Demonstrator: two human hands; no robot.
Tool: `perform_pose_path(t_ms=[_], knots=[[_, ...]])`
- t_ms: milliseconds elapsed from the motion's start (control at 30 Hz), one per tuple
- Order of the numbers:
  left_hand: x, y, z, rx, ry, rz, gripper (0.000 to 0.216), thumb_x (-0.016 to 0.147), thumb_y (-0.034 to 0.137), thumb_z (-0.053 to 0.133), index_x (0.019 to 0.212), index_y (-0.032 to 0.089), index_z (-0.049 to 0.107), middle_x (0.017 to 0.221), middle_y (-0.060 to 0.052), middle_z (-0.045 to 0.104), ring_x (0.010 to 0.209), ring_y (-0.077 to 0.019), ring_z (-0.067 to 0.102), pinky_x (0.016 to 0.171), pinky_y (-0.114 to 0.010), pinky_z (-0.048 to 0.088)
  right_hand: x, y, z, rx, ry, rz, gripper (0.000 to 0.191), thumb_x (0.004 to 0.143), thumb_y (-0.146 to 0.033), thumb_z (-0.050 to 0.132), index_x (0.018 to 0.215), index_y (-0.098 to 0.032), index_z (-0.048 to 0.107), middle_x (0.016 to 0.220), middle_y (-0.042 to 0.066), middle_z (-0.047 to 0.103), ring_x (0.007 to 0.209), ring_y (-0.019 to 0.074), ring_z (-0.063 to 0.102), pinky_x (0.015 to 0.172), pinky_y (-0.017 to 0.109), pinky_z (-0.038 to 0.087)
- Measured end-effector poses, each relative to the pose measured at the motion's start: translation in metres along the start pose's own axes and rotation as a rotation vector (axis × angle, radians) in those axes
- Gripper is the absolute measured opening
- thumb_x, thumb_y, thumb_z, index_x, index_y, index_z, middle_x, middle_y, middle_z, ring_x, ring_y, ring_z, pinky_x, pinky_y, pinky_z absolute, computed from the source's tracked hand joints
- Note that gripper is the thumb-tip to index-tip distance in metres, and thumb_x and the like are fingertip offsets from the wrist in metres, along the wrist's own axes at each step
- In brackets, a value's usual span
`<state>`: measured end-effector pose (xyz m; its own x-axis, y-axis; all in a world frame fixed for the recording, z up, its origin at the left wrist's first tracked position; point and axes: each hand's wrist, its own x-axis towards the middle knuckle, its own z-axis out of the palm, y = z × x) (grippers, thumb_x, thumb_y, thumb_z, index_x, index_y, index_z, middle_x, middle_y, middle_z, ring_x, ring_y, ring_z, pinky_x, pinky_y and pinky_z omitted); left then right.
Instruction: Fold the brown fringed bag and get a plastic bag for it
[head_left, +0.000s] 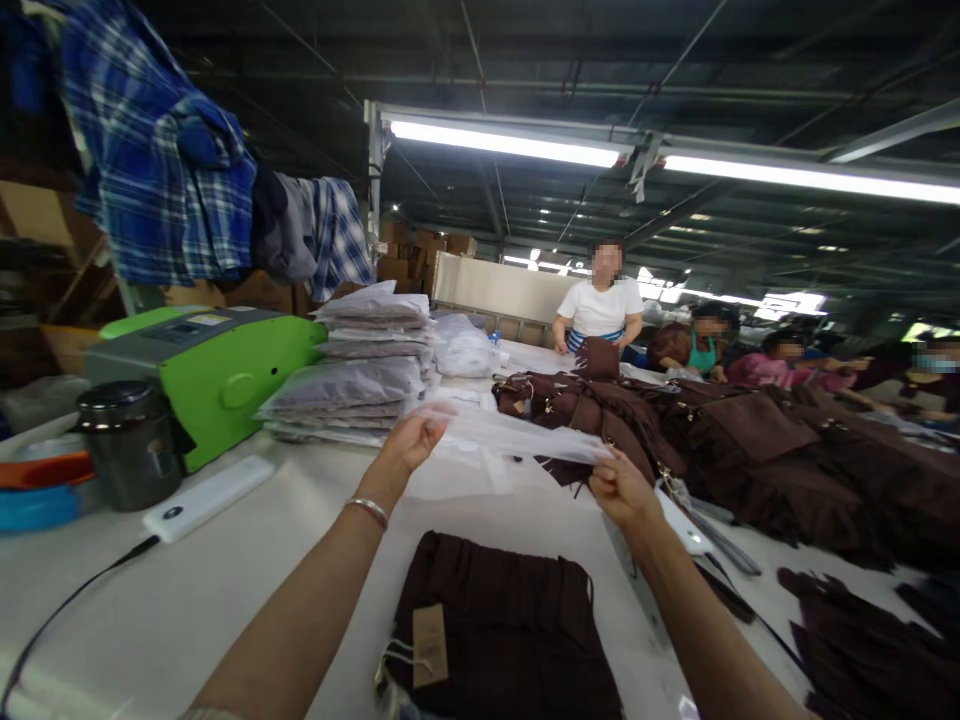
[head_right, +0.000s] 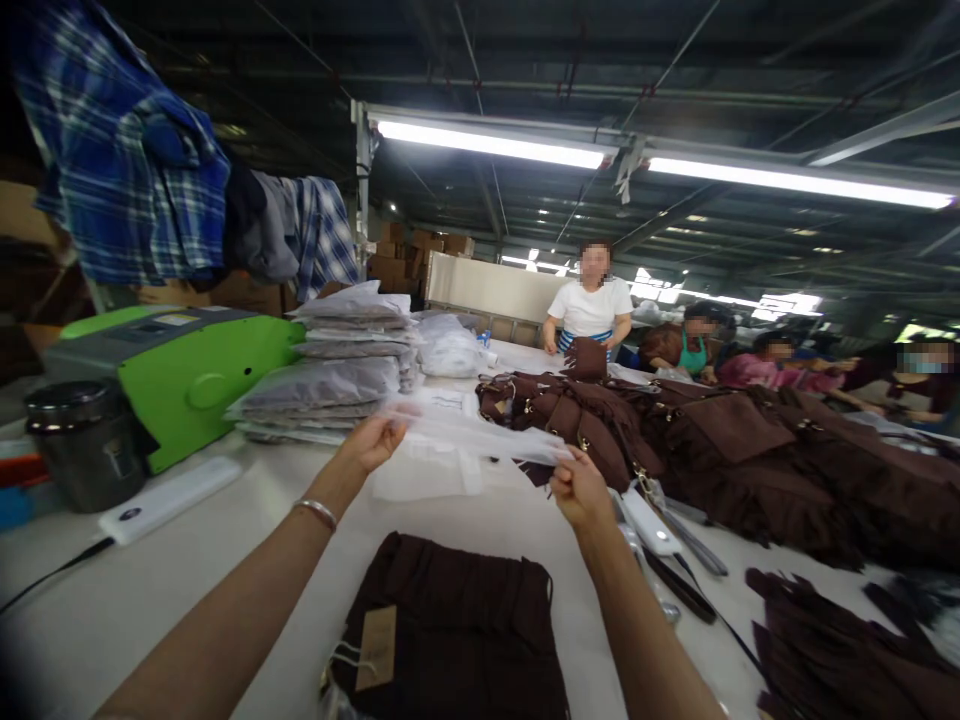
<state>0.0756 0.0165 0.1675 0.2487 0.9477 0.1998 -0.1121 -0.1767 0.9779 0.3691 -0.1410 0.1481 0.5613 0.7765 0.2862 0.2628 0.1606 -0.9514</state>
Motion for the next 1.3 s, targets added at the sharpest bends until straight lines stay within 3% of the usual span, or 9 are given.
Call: perform_pose_path(t_ms=[100, 200, 300, 400, 600, 767, 967, 1167, 1300], knots=[[0.003, 0.038, -0.002, -0.27, 0.034, 0.131, 0.014, 0.085, 0.026, 0.061, 0.094, 0.02, 0.053, 0.087, 0.002, 0.063, 0.077, -0.008, 0.063, 0.073, -0.02, 0.052, 0.005, -0.035, -0.018, 0.238, -0.04, -0.033, 0.027, 0.066, -0.039, 0.066, 0.082, -0.025, 0.049, 0.069, -0.007, 0.055, 0.04, 0.0027, 0.035, 0.038, 0.014, 0.03], [-0.008, 0.044, -0.011, -0.464, 0.008, 0.309, 0.024, 0.08, 0.033, 0.07, 0.094, 0.021, 0.054, 0.086, 0.003, 0.062, 0.076, -0.0087, 0.06, 0.073, -0.021, 0.05, -0.006, -0.043, -0.029, 0.51, -0.051, -0.036, 0.033, 0.062, -0.03, 0.074, 0.086, -0.026, 0.052, 0.081, -0.006, 0.061, 0.053, 0.0043, 0.051, 0.05, 0.017, 0.045], [-0.019, 0.01, -0.02, -0.099, -0.06, 0.429, 0.026, 0.082, 0.041, 0.065, 0.081, 0.018, 0.054, 0.07, 0.005, 0.054, 0.061, -0.008, 0.05, 0.059, -0.019, 0.042, -0.021, -0.016, -0.023, 0.464, -0.051, 0.027, 0.035, 0.056, -0.026, 0.079, 0.077, -0.025, 0.051, 0.073, -0.007, 0.061, 0.06, 0.0086, 0.058, 0.059, 0.023, 0.051], [-0.027, -0.041, -0.022, 0.391, -0.176, 0.397, 0.035, 0.086, 0.043, 0.056, 0.062, 0.018, 0.049, 0.058, 0.006, 0.044, 0.056, -0.0098, 0.042, 0.055, -0.021, 0.035, -0.032, 0.029, -0.014, 0.334, -0.088, 0.117, 0.033, 0.053, -0.021, 0.08, 0.064, -0.022, 0.05, 0.059, -0.006, 0.059, 0.055, 0.0111, 0.057, 0.055, 0.023, 0.049], [-0.04, -0.103, -0.026, 0.783, -0.418, 0.36, 0.022, 0.086, 0.034, 0.055, 0.072, 0.019, 0.064, 0.077, -0.003, 0.063, 0.085, -0.0201, 0.054, 0.085, -0.033, 0.039, -0.041, 0.097, -0.019, 0.023, -0.182, 0.296, 0.033, 0.059, -0.036, 0.077, 0.064, -0.023, 0.047, 0.061, -0.002, 0.063, 0.062, 0.0193, 0.063, 0.064, 0.031, 0.051], [-0.055, -0.116, -0.027, 0.988, -0.462, 0.277, 0.038, 0.1, 0.039, 0.032, 0.085, 0.02, 0.061, 0.08, -0.004, 0.062, 0.081, -0.0193, 0.056, 0.08, -0.031, 0.042, -0.043, 0.132, -0.029, -0.329, -0.268, 0.17, 0.032, 0.058, -0.038, 0.072, 0.06, -0.025, 0.044, 0.056, -0.005, 0.049, 0.056, 0.0164, 0.051, 0.056, 0.027, 0.041], [-0.073, -0.125, -0.027, 0.969, -0.458, 0.244, 0.042, 0.102, 0.039, 0.02, 0.091, 0.022, 0.057, 0.083, -0.002, 0.062, 0.081, -0.0167, 0.058, 0.078, -0.027, 0.043, -0.048, 0.149, -0.035, -0.627, -0.337, 0.083, 0.028, 0.063, -0.039, 0.062, 0.061, -0.024, 0.038, 0.055, -0.005, 0.04, 0.056, 0.0149, 0.041, 0.054, 0.025, 0.033], [-0.076, -0.111, -0.028, 0.71, -0.393, -0.103, 0.045, 0.097, 0.048, 0.026, 0.08, 0.02, 0.056, 0.078, -0.001, 0.061, 0.078, -0.0182, 0.057, 0.076, -0.028, 0.045, -0.062, 0.159, -0.043, -0.425, -0.417, 0.344, 0.04, 0.062, -0.053, 0.066, 0.063, -0.024, 0.038, 0.053, -0.008, 0.032, 0.05, 0.0115, 0.035, 0.049, 0.023, 0.03], [-0.089, -0.107, -0.034, 0.429, -0.341, -0.339, 0.04, 0.09, 0.052, 0.039, 0.086, 0.018, 0.061, 0.085, -0.001, 0.065, 0.086, -0.0199, 0.059, 0.079, -0.027, 0.046, -0.093, 0.167, -0.046, -0.118, -0.28, 0.63, 0.055, 0.062, -0.073, 0.064, 0.071, -0.025, 0.039, 0.052, -0.01, 0.029, 0.042, 0.0093, 0.029, 0.043, 0.021, 0.024]])
